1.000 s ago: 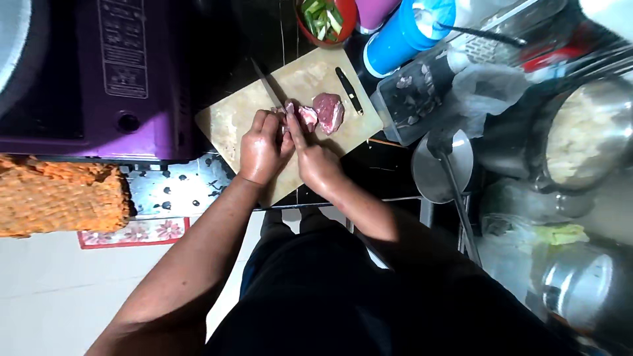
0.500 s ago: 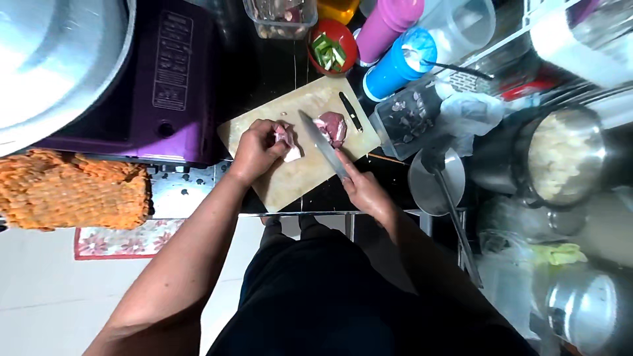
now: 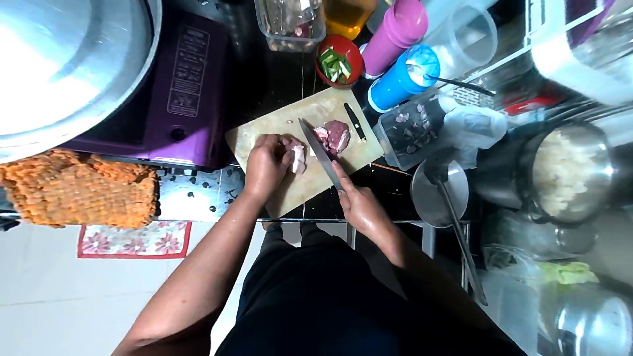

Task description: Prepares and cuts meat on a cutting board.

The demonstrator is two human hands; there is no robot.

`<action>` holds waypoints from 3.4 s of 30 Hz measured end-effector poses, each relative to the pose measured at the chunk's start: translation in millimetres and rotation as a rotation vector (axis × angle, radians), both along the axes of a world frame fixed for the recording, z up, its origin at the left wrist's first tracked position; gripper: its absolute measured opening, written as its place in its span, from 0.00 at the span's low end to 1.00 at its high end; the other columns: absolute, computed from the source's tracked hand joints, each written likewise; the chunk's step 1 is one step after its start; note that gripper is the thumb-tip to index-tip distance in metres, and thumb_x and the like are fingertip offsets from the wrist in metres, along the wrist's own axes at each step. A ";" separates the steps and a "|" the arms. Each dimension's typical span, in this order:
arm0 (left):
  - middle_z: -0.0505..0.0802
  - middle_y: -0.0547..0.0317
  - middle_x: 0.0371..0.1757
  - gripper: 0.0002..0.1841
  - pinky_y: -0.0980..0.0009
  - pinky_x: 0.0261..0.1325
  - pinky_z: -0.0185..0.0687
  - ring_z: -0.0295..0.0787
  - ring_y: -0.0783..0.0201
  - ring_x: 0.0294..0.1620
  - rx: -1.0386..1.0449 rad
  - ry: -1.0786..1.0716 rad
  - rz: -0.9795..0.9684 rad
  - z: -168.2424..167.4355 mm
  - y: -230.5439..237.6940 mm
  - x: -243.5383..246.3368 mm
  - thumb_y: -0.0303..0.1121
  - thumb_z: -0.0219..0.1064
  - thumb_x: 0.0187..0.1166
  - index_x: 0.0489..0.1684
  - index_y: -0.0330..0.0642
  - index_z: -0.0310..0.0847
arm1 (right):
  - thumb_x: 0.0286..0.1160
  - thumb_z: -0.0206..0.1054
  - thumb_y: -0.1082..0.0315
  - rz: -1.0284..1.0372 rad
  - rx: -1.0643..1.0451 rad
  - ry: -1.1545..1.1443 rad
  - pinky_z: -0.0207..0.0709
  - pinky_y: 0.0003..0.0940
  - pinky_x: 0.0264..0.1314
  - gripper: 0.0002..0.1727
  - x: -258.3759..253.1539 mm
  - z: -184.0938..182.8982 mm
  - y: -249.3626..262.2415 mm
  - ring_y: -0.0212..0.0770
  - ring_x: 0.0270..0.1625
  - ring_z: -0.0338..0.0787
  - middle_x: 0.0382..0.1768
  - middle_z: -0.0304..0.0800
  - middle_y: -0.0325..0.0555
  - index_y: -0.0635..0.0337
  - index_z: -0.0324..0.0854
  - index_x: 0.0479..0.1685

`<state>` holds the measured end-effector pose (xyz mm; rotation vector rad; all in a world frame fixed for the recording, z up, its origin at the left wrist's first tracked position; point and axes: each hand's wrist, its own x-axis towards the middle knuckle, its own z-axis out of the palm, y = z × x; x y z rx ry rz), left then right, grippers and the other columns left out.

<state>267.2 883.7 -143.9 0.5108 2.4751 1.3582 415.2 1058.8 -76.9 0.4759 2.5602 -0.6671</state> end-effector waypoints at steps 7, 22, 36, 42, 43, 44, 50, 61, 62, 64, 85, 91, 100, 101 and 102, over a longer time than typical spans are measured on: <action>0.87 0.36 0.60 0.17 0.45 0.60 0.86 0.89 0.40 0.59 -0.020 0.318 -0.109 -12.0 -2.1 12.6 0.37 0.71 0.76 0.51 0.31 0.86 | 0.90 0.50 0.67 0.153 0.224 0.000 0.85 0.52 0.41 0.36 9.7 5.8 -16.9 0.58 0.38 0.93 0.48 0.92 0.60 0.31 0.50 0.96; 0.92 0.37 0.55 0.15 0.51 0.61 0.86 0.91 0.42 0.58 -0.034 0.488 -0.167 -40.6 2.2 6.9 0.36 0.63 0.77 0.44 0.30 0.87 | 0.85 0.57 0.72 0.246 0.247 0.069 0.83 0.51 0.30 0.45 -71.9 -38.7 -36.6 0.57 0.29 0.90 0.30 0.88 0.55 0.30 0.41 0.98; 0.87 0.37 0.58 0.17 0.51 0.57 0.88 0.90 0.45 0.55 0.076 0.355 -0.132 -33.3 -14.0 11.6 0.37 0.71 0.74 0.52 0.32 0.86 | 0.92 0.49 0.65 0.171 0.137 -0.042 0.84 0.55 0.49 0.36 1.1 4.1 9.4 0.59 0.43 0.93 0.42 0.93 0.58 0.37 0.45 0.98; 0.89 0.36 0.54 0.14 0.51 0.52 0.89 0.91 0.44 0.50 0.003 0.447 -0.110 -40.7 -6.3 12.3 0.35 0.66 0.77 0.45 0.29 0.86 | 0.91 0.48 0.67 0.244 0.225 -0.209 0.84 0.52 0.48 0.39 -9.4 9.2 -25.4 0.59 0.46 0.93 0.51 0.89 0.61 0.29 0.38 0.98; 0.89 0.36 0.53 0.13 0.51 0.53 0.89 0.91 0.43 0.51 -0.002 0.456 -0.112 -40.6 -5.8 12.6 0.34 0.66 0.77 0.44 0.29 0.86 | 0.91 0.49 0.68 0.235 0.221 -0.217 0.84 0.52 0.49 0.41 -16.6 6.5 -30.0 0.59 0.46 0.93 0.51 0.89 0.61 0.30 0.36 0.98; 0.89 0.36 0.53 0.12 0.52 0.54 0.89 0.91 0.43 0.51 -0.005 0.464 -0.111 -40.5 -5.6 12.9 0.33 0.66 0.77 0.44 0.29 0.87 | 0.89 0.51 0.70 0.227 0.216 -0.188 0.84 0.53 0.48 0.42 -25.1 1.8 -34.5 0.59 0.44 0.93 0.50 0.90 0.61 0.30 0.35 0.98; 0.89 0.37 0.54 0.13 0.53 0.57 0.88 0.91 0.44 0.53 -0.012 0.467 -0.081 -41.4 -5.2 11.3 0.31 0.67 0.77 0.49 0.29 0.87 | 0.87 0.57 0.70 0.275 0.242 0.124 0.82 0.52 0.29 0.44 -77.4 -34.9 -45.9 0.55 0.25 0.89 0.21 0.85 0.49 0.30 0.37 0.98; 0.90 0.37 0.54 0.12 0.48 0.61 0.86 0.90 0.41 0.57 -0.021 0.451 -0.102 -36.7 -12.2 14.3 0.30 0.67 0.75 0.48 0.30 0.88 | 0.94 0.47 0.62 0.219 0.098 -0.182 0.83 0.59 0.54 0.35 -3.4 -4.4 12.5 0.61 0.47 0.93 0.41 0.93 0.58 0.29 0.41 0.98; 0.91 0.36 0.54 0.13 0.46 0.61 0.86 0.90 0.40 0.57 -0.014 0.459 -0.105 -36.7 -16.0 15.5 0.32 0.66 0.76 0.47 0.30 0.88 | 0.94 0.48 0.63 0.204 0.111 -0.171 0.82 0.59 0.55 0.36 -8.7 -2.9 12.9 0.61 0.47 0.93 0.40 0.94 0.58 0.28 0.42 0.98; 0.91 0.35 0.52 0.15 0.45 0.62 0.84 0.90 0.38 0.57 -0.002 0.473 -0.100 -37.3 -22.3 18.1 0.34 0.64 0.76 0.46 0.29 0.88 | 0.92 0.51 0.65 0.134 0.143 -0.143 0.83 0.59 0.54 0.39 -19.1 -3.5 6.7 0.62 0.46 0.93 0.38 0.93 0.58 0.27 0.38 0.98; 0.91 0.36 0.48 0.13 0.50 0.58 0.85 0.90 0.38 0.54 -0.006 0.498 -0.050 -46.4 -20.2 20.3 0.33 0.65 0.77 0.38 0.28 0.86 | 0.84 0.57 0.73 0.252 0.201 -0.063 0.85 0.53 0.39 0.48 -50.1 -18.6 -60.5 0.58 0.35 0.92 0.36 0.91 0.58 0.33 0.34 0.99; 0.91 0.35 0.49 0.12 0.47 0.57 0.86 0.90 0.36 0.54 -0.045 0.484 -0.002 -45.8 -15.7 20.9 0.32 0.66 0.76 0.42 0.28 0.86 | 0.86 0.55 0.71 0.282 0.213 -0.211 0.85 0.56 0.42 0.49 -41.3 14.1 -52.8 0.60 0.39 0.93 0.35 0.91 0.56 0.26 0.27 0.98; 0.91 0.34 0.50 0.11 0.48 0.58 0.84 0.89 0.36 0.54 -0.050 0.474 -0.035 -43.4 -16.5 21.9 0.30 0.63 0.77 0.43 0.28 0.86 | 0.81 0.60 0.75 0.245 0.180 -0.226 0.85 0.54 0.38 0.55 -37.3 -6.7 -62.7 0.59 0.35 0.93 0.34 0.90 0.58 0.33 0.21 0.98; 0.91 0.34 0.50 0.11 0.47 0.58 0.84 0.89 0.36 0.54 -0.056 0.472 -0.030 -42.6 -16.0 21.8 0.29 0.64 0.76 0.43 0.28 0.85 | 0.81 0.60 0.75 0.248 0.181 -0.223 0.85 0.54 0.36 0.56 -36.4 -5.5 -60.7 0.59 0.34 0.93 0.32 0.90 0.57 0.31 0.20 0.97; 0.91 0.34 0.50 0.11 0.47 0.58 0.84 0.89 0.36 0.54 -0.065 0.469 -0.027 -42.5 -16.0 21.5 0.30 0.63 0.77 0.44 0.28 0.85 | 0.82 0.59 0.75 0.249 0.182 -0.240 0.85 0.55 0.37 0.55 -29.9 -0.9 -57.3 0.59 0.35 0.93 0.32 0.90 0.56 0.29 0.20 0.97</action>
